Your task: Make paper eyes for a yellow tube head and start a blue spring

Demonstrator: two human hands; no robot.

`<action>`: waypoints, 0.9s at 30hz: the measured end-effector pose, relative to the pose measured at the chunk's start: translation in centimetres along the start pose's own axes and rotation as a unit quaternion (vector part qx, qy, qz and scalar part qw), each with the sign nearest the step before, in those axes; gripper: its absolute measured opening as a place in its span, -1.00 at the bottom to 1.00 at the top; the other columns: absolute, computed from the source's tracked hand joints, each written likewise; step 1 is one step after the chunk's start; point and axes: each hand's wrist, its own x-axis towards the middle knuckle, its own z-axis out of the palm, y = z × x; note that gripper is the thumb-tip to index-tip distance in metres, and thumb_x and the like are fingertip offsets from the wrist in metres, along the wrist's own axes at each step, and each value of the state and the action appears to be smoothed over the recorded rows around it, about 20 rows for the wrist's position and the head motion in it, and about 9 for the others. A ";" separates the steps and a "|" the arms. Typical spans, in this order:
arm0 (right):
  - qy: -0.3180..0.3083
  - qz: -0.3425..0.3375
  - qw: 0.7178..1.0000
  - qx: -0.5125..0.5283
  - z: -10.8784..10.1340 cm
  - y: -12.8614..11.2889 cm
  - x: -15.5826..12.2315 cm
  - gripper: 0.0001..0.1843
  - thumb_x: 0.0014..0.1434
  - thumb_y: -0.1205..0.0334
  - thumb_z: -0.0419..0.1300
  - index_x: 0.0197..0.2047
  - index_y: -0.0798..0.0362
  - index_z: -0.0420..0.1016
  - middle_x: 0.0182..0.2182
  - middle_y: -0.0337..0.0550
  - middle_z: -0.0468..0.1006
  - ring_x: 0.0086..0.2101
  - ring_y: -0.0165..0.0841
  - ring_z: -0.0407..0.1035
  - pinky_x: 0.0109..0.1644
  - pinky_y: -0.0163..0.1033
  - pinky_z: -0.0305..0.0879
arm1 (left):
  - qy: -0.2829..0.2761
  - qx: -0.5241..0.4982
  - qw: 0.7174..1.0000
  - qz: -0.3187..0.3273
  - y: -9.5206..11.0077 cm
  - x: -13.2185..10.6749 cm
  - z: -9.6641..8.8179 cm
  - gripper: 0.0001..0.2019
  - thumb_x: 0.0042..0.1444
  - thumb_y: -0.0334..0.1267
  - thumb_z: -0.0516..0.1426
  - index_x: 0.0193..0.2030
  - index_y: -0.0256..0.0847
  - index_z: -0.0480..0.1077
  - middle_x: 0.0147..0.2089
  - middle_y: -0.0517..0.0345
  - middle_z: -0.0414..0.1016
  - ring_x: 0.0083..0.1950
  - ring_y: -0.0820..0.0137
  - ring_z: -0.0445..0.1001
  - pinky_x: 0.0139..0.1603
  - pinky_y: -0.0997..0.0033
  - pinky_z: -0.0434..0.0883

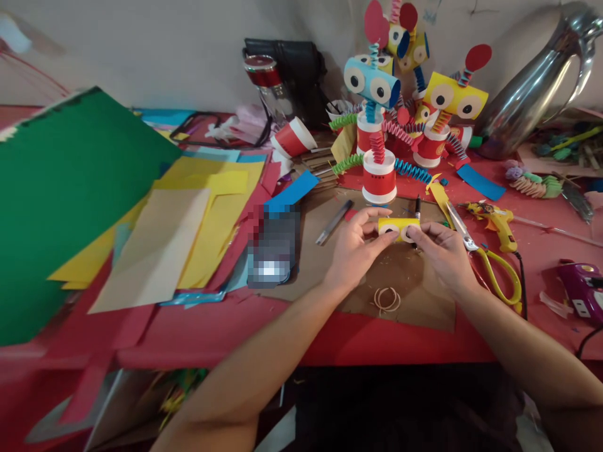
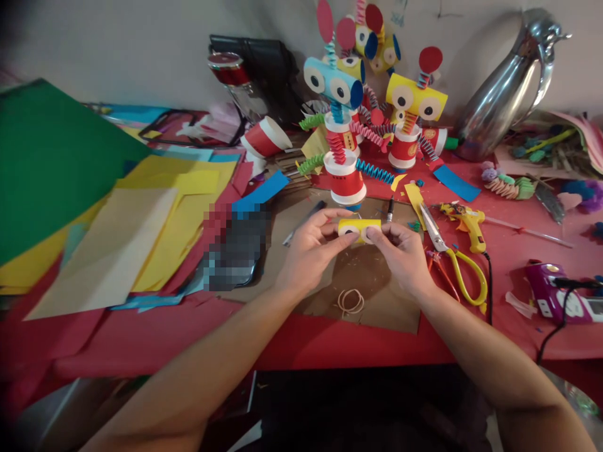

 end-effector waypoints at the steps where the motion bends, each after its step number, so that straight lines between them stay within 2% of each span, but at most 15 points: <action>1: 0.003 -0.002 1.000 0.003 0.0 0.0 0.0 -0.69 0.02 -0.07 0.39 -0.41 0.02 0.60 -0.46 -0.24 0.58 -0.43 -0.43 0.36 -0.31 -0.26 0.29 | -0.001 0.000 1.000 0.003 0.0 0.0 0.0 -0.65 0.00 -0.20 0.33 -0.07 -0.15 0.44 -0.31 0.17 0.63 -0.30 0.35 0.57 -0.23 0.33 0.48; 5: -0.004 -0.007 1.000 0.006 0.1 -0.2 -0.1 -0.70 -0.02 -0.05 0.44 -0.40 0.00 0.62 -0.44 -0.23 0.61 -0.41 -0.41 0.40 -0.29 -0.26 0.33 | -0.001 -0.010 1.000 0.003 0.1 0.0 0.0 -0.68 0.02 -0.21 0.32 -0.08 -0.15 0.44 -0.30 0.16 0.64 -0.26 0.34 0.59 -0.19 0.32 0.50; 12: 0.012 -0.018 1.000 0.005 0.0 -0.1 -0.1 -0.69 0.02 -0.09 0.40 -0.45 -0.01 0.62 -0.50 -0.26 0.55 -0.48 -0.44 0.30 -0.37 -0.29 0.24 | 0.008 -0.015 1.000 0.004 0.2 -0.1 0.0 -0.72 0.01 -0.22 0.32 -0.13 -0.16 0.46 -0.30 0.17 0.63 -0.25 0.36 0.57 -0.16 0.33 0.50; 20: 0.014 -0.026 0.999 -0.046 -0.1 -0.1 -0.1 -0.66 0.07 -0.10 0.35 -0.47 0.01 0.59 -0.52 -0.24 0.50 -0.46 -0.42 0.28 -0.38 -0.28 0.21 | -0.002 -0.013 1.000 -0.007 0.5 -0.1 -0.1 -0.74 0.04 -0.23 0.30 -0.12 -0.16 0.47 -0.41 0.23 0.57 -0.37 0.41 0.51 -0.27 0.37 0.44; 27: 0.033 -0.018 0.999 -0.010 0.0 -0.1 -0.1 -0.67 0.04 -0.09 0.37 -0.52 -0.01 0.57 -0.56 -0.27 0.47 -0.50 -0.45 0.22 -0.42 -0.29 0.17 | -0.011 0.002 1.000 0.000 0.5 0.0 -0.2 -0.82 0.12 -0.19 0.25 -0.12 -0.11 0.49 -0.45 0.21 0.53 -0.41 0.39 0.46 -0.38 0.38 0.39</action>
